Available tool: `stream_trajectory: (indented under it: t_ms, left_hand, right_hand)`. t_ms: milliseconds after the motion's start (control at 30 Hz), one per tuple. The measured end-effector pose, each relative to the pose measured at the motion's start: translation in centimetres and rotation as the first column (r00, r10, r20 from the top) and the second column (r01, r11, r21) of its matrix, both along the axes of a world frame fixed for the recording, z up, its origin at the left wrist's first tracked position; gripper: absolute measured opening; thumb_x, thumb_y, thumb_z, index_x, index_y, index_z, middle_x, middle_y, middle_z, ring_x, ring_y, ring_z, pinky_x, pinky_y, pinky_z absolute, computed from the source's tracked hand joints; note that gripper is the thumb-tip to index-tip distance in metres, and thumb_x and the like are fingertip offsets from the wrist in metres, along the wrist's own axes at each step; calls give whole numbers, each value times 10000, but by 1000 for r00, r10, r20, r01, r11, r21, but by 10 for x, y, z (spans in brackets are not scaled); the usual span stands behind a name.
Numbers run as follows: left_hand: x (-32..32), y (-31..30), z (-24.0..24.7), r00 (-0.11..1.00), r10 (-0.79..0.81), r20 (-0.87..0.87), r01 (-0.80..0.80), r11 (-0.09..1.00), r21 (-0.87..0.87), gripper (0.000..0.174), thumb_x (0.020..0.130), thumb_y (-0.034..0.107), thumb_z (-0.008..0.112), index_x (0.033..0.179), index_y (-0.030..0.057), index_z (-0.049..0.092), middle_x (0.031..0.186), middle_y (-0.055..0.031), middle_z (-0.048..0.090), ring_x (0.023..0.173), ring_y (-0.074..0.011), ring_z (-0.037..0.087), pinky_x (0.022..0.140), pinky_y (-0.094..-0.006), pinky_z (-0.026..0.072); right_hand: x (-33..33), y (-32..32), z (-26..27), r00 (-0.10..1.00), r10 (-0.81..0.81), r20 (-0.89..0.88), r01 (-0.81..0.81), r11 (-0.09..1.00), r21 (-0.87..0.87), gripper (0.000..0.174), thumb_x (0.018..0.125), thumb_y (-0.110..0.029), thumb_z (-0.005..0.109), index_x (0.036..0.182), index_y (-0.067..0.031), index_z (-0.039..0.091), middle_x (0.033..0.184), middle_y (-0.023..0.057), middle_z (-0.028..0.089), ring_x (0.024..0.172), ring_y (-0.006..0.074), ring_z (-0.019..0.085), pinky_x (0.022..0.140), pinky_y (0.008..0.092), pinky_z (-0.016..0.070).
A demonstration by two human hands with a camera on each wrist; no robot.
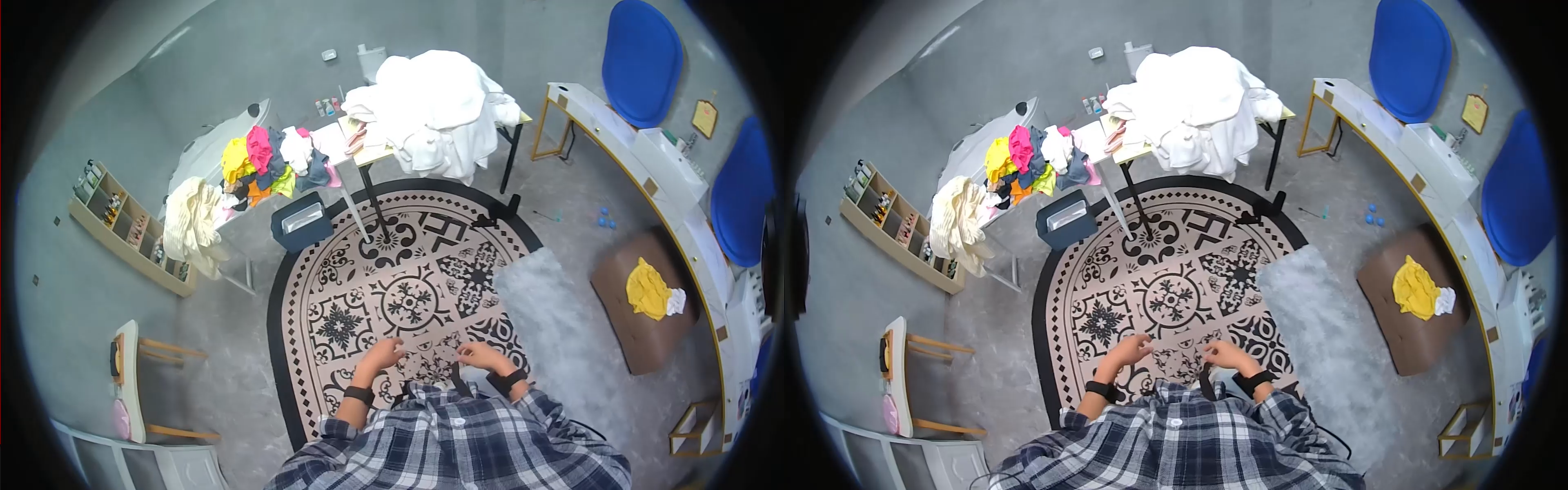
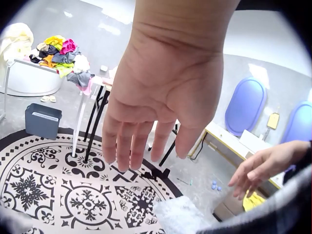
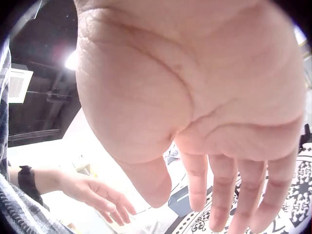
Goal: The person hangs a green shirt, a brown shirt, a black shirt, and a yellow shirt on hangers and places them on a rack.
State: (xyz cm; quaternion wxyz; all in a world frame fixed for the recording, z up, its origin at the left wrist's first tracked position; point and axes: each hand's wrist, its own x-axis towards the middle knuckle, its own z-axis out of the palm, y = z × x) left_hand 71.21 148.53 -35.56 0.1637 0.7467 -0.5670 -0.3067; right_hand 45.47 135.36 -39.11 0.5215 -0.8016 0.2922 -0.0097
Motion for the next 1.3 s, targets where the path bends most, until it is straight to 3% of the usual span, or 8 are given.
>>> stream_trajectory:
  t_ms: [67,400,533,667,767,1000,1133,1300]
  left_hand:
    - [15,-31,2,997,72,-18,-72,997,-3,352,741,271,601,1003,36,592,921,-206,606,868,-330,586,757,-382,460]
    - [174,-199,29,964,266,-25,-267,959,-91,371,752,271,589,1034,30,581,920,-188,611,867,-306,591,750,-349,460]
    - [197,-259,50,925,368,-95,-376,922,-92,362,747,257,605,1029,31,582,932,-213,596,868,-321,579,770,-351,453]
    - [240,-304,59,897,442,4,-436,887,-153,375,748,259,623,1046,36,570,1086,-216,528,987,-319,524,834,-339,425]
    - [279,-336,59,838,509,-197,-529,847,-60,421,757,261,617,1100,32,537,1120,-204,522,1004,-302,526,838,-335,429]
    - [413,-448,47,817,553,-160,-576,776,-259,566,767,282,613,1189,-48,431,1128,-213,517,1007,-288,526,831,-332,428]
    - [513,-531,34,736,586,-338,-662,728,-180,679,744,328,638,1232,-60,369,1130,-248,504,1020,-282,523,835,-320,424]
    - [586,-607,19,708,642,-294,-696,705,-137,715,710,334,640,1236,-59,354,1114,-281,499,998,-343,535,816,-354,443]
  right_hand:
    - [13,-36,-5,998,62,-7,-62,987,-151,324,765,-270,599,994,-41,591,851,158,622,783,267,602,701,330,466]
    - [166,-260,36,993,117,32,-115,991,-62,307,748,-252,608,977,-48,600,841,157,622,769,262,602,691,333,468]
    - [220,-341,49,964,220,149,-183,956,-228,272,777,-211,587,970,-20,577,767,107,621,718,197,597,645,305,469]
    - [291,-384,93,947,224,229,-187,967,-172,315,743,-207,597,988,-14,556,778,146,617,702,258,605,634,323,472]
    - [327,-404,107,944,246,219,-221,966,-134,326,768,-197,591,1035,-20,534,784,121,618,713,214,601,641,308,465]
    - [420,-469,109,965,199,169,-195,980,-42,447,791,-175,592,1181,-26,433,887,74,591,768,130,564,653,269,465]
    - [498,-505,118,992,-8,123,-52,878,475,362,813,-186,573,1122,-30,466,879,50,559,764,123,570,628,227,466]
    - [607,-546,118,979,-200,41,133,779,612,336,822,-187,559,1114,-43,476,916,32,555,791,122,583,679,230,498]
